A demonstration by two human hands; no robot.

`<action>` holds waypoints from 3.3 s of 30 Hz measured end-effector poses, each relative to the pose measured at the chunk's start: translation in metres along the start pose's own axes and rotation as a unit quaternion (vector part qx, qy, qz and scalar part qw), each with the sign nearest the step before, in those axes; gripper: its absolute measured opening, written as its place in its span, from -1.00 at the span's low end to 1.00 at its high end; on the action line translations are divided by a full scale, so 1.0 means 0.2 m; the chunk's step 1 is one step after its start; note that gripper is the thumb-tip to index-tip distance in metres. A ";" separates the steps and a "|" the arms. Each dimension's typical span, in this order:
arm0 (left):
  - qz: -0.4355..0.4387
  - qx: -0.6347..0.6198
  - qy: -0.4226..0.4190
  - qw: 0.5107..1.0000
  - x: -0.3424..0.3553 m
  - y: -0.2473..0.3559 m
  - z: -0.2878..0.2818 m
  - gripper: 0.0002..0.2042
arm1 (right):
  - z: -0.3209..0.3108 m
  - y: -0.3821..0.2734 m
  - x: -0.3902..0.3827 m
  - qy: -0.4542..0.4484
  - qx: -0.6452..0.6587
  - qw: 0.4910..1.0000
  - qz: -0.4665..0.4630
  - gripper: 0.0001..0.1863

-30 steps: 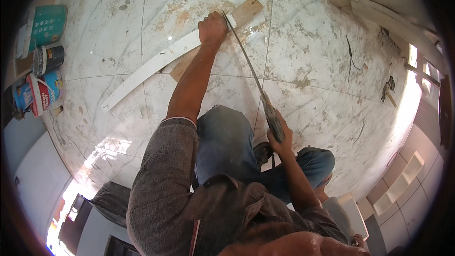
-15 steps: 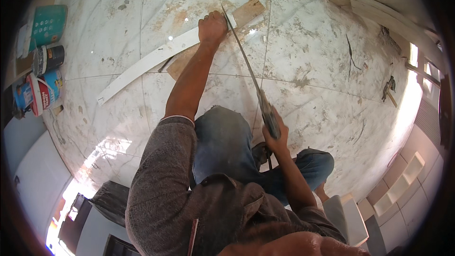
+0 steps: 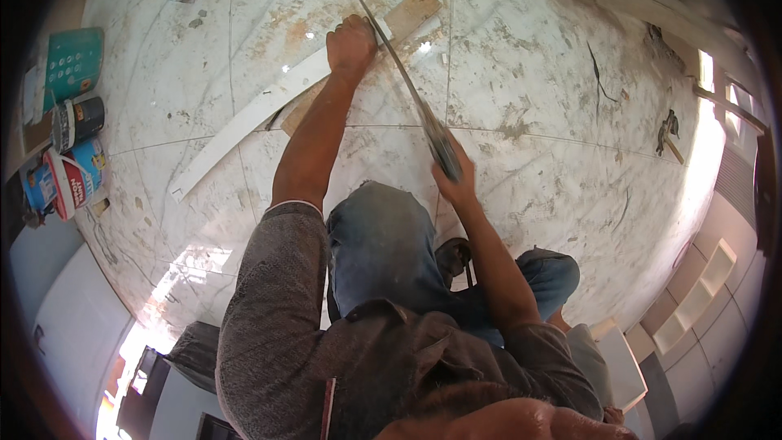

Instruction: The person saws a piece of wood by hand, uses pliers to adjust wires on a metal grid, and positions wooden planks within a larger wooden frame structure.

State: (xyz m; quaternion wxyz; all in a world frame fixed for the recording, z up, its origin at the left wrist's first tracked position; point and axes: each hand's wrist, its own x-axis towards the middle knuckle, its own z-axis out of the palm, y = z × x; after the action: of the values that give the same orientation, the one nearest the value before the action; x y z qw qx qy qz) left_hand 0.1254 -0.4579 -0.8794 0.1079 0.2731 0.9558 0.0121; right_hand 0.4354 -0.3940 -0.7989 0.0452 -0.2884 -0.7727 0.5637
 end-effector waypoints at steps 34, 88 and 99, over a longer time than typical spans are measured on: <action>0.045 -0.088 0.139 0.985 -0.04 0.06 0.03 -0.76 | -0.23 -0.24 -0.46 0.001 -0.038 0.999 0.032 -0.32; -0.048 -0.085 0.135 0.986 0.00 0.16 0.03 -0.69 | -0.16 -0.18 -0.18 0.011 -0.051 0.999 0.001 -0.34; -0.048 -0.074 0.134 0.987 -0.03 0.19 0.03 -0.70 | -0.08 -0.22 0.07 -0.005 -0.014 0.999 0.037 -0.31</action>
State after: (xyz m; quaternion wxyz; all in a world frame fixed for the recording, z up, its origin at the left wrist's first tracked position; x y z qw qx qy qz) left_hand 0.1507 -0.4295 -0.8809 -0.0011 0.2137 0.9702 0.1139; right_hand 0.4121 -0.3823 -0.7576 0.0168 -0.3147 -0.7698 0.5551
